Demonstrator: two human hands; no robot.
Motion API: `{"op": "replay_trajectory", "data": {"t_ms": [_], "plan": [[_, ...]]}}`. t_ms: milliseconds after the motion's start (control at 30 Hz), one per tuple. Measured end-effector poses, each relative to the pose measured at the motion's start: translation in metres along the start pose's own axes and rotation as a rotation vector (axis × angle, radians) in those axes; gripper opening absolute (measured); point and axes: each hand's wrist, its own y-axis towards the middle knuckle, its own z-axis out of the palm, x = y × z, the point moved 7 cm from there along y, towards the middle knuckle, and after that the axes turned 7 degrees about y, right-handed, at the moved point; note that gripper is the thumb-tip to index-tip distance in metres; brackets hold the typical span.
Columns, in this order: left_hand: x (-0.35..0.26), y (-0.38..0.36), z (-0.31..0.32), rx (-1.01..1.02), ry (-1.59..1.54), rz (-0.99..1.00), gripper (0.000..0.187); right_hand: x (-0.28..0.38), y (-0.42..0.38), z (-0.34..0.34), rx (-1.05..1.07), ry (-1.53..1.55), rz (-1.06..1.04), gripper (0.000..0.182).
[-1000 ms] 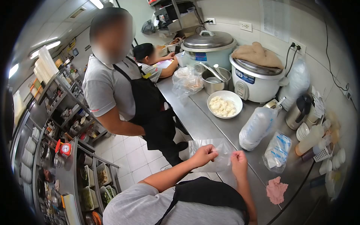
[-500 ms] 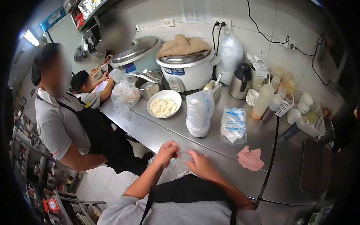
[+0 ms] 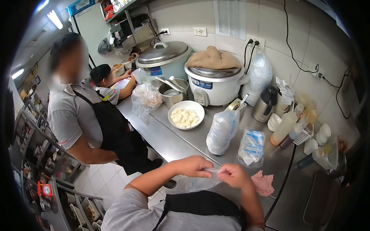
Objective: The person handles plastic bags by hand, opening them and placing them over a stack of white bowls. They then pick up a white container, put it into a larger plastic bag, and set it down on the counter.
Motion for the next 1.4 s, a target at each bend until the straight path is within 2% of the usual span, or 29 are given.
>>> {"op": "replay_trajectory", "data": {"t_ms": [67, 100, 133, 167, 267, 333, 367, 400, 467, 500, 600, 700, 767, 800, 900, 933, 1033, 1100, 1200, 1267, 1400], "plan": [[0.002, -0.001, -0.003, 0.018, 0.006, -0.001, 0.027, 0.005, 0.001, -0.015, -0.037, 0.163, -0.058, 0.009], [0.006, -0.001, -0.005, 0.013, -0.205, 0.008, 0.028, 0.007, 0.002, -0.023, -0.062, 0.243, -0.083, 0.008], [0.013, 0.001, -0.004, 0.018, -0.422, 0.022, 0.029, 0.012, 0.005, -0.03, -0.061, 0.075, -0.108, 0.006], [0.02, 0.003, 0.0, 0.036, -0.645, 0.033, 0.03, 0.007, 0.01, -0.04, -0.139, 0.092, -0.085, 0.007], [0.014, 0.022, -0.035, -0.2, -0.899, 0.403, 0.039, 0.018, 0.033, -0.059, -0.319, 0.098, 0.008, 0.008], [0.023, 0.041, -0.077, -0.482, -1.048, 0.446, 0.039, 0.036, 0.062, -0.083, -0.472, 0.11, -0.077, 0.009], [0.023, 0.038, -0.09, -0.783, -1.001, 0.094, 0.035, 0.045, 0.08, -0.094, -0.54, 0.089, -0.072, 0.009], [0.02, 0.056, -0.098, -0.808, -1.613, 0.111, 0.033, 0.051, 0.094, -0.106, -0.601, 0.069, -0.069, 0.01], [0.056, 0.08, -0.103, -0.6, -1.435, 0.274, 0.034, 0.021, 0.124, -0.134, -0.64, 0.056, 0.043, 0.011], [0.061, 0.086, -0.096, -0.599, -1.556, 0.103, 0.033, 0.004, 0.137, -0.144, -0.656, 0.052, 0.099, 0.012], [0.097, 0.097, -0.062, -0.324, -1.857, 0.204, 0.04, -0.039, 0.14, -0.149, -0.709, 0.031, 0.293, 0.015], [0.116, 0.093, -0.041, -0.4, -1.769, -0.017, 0.041, -0.075, 0.13, -0.135, -0.653, 0.271, 0.463, 0.019], [0.13, 0.095, -0.03, -0.33, -1.792, -0.099, 0.042, -0.085, 0.125, -0.125, -0.677, 0.494, 0.435, 0.021], [0.137, 0.094, -0.027, -0.314, -1.805, -0.132, 0.043, -0.09, 0.126, -0.119, -0.671, 0.599, 0.424, 0.022], [0.135, 0.094, -0.023, -0.215, -1.982, -0.113, 0.044, -0.114, 0.129, -0.115, -0.549, 0.602, 0.46, 0.025], [0.134, 0.091, -0.025, -0.27, -1.923, -0.201, 0.046, -0.127, 0.128, -0.118, -0.542, 0.605, 0.481, 0.025], [0.15, 0.089, -0.015, -0.193, -1.988, -0.117, 0.047, -0.159, 0.123, -0.123, -0.528, 0.548, 0.514, 0.027], [0.171, 0.085, 0.002, -0.29, -1.942, -0.238, 0.052, -0.165, 0.12, -0.123, -0.483, 0.425, 0.483, 0.027], [0.213, 0.079, 0.043, -0.38, -1.945, -0.309, 0.054, -0.179, 0.107, -0.105, -0.741, 0.664, 0.547, 0.027], [0.225, 0.083, 0.051, -0.377, -1.938, -0.351, 0.052, -0.187, 0.111, -0.107, -0.755, 0.696, 0.512, 0.029], [0.209, 0.082, 0.038, -0.449, -1.898, -0.402, 0.049, -0.217, 0.096, -0.107, -0.747, 0.643, 0.577, 0.032]]}}
